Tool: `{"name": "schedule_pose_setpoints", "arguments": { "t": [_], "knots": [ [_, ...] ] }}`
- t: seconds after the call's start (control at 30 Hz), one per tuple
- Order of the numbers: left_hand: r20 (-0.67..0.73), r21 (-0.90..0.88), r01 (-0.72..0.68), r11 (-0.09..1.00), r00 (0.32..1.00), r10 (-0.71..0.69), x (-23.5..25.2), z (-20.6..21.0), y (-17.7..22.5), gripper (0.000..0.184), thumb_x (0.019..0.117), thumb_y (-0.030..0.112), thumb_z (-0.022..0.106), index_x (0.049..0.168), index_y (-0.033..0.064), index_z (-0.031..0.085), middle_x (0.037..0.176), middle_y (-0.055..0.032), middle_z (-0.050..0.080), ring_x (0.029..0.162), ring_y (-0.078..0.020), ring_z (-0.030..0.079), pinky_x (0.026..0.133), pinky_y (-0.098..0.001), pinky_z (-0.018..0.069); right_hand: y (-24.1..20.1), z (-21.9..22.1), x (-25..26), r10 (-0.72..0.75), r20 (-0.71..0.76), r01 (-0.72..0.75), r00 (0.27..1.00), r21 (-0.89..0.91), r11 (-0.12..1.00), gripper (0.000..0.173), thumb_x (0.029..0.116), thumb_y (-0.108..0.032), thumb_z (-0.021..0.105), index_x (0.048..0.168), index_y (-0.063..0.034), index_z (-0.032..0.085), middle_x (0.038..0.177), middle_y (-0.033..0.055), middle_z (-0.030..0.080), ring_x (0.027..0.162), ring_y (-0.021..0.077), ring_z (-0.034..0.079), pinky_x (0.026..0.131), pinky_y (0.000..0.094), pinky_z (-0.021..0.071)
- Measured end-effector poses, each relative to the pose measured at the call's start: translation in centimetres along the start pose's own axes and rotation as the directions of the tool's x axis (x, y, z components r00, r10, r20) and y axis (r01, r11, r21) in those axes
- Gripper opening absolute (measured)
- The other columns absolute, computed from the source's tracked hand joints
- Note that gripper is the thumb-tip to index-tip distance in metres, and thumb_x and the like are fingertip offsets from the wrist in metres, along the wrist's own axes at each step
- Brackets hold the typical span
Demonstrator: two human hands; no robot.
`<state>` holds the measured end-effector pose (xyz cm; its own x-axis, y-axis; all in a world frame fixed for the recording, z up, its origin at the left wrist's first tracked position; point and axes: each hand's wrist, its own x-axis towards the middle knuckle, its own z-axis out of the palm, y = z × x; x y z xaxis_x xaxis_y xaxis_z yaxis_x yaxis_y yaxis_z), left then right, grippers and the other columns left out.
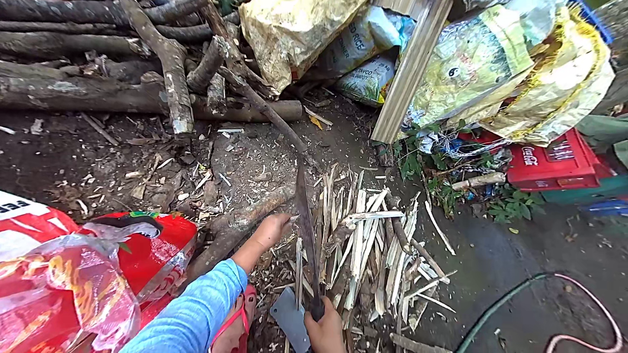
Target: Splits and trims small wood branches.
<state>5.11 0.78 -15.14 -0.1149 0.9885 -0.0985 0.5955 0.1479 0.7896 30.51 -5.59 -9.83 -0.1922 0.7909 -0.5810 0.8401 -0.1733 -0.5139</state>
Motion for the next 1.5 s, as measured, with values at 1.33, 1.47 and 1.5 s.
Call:
{"name": "schedule_pose_setpoints", "arguments": {
  "t": [1.33,1.47,1.5],
  "knots": [
    [-0.180,-0.431,0.383,0.817,0.851,-0.494,-9.5,2.1,-4.2,0.034,0.1019,0.010,0.063,0.131,-0.0061,0.061,0.132,-0.0232,0.064,0.121,-0.0273,0.064,0.107,-0.0403,0.0489,5.0,4.9,0.7,0.212,0.142,-0.210,0.967,-0.029,0.977,0.039,0.0875,-0.011,0.073,0.122,0.0048,0.064,0.098,0.0233,0.070,0.092,0.0363,0.069,0.086,0.0553,0.0536],
    [-0.225,-0.349,0.322,0.880,0.883,-0.412,-7.6,1.6,-2.9,0.026,0.1019,0.007,0.061,0.123,-0.0078,0.065,0.132,-0.0251,0.063,0.123,-0.0293,0.063,0.109,-0.0394,0.0475,5.3,4.9,0.1,0.179,0.111,-0.185,0.978,0.048,0.982,0.038,0.0851,-0.008,0.075,0.118,0.0079,0.064,0.092,0.0242,0.069,0.084,0.0356,0.069,0.081,0.0550,0.0544],
    [-0.229,-0.323,0.303,0.897,0.894,-0.385,-7.2,1.2,-2.3,0.026,0.1014,0.006,0.061,0.123,-0.0074,0.064,0.131,-0.0246,0.064,0.119,-0.0286,0.064,0.106,-0.0386,0.0497,5.3,4.8,-0.1,0.164,0.106,-0.171,0.981,0.060,0.983,0.038,0.0848,-0.008,0.075,0.118,0.0085,0.064,0.091,0.0241,0.069,0.082,0.0351,0.069,0.079,0.0546,0.0548]
  ]
}}
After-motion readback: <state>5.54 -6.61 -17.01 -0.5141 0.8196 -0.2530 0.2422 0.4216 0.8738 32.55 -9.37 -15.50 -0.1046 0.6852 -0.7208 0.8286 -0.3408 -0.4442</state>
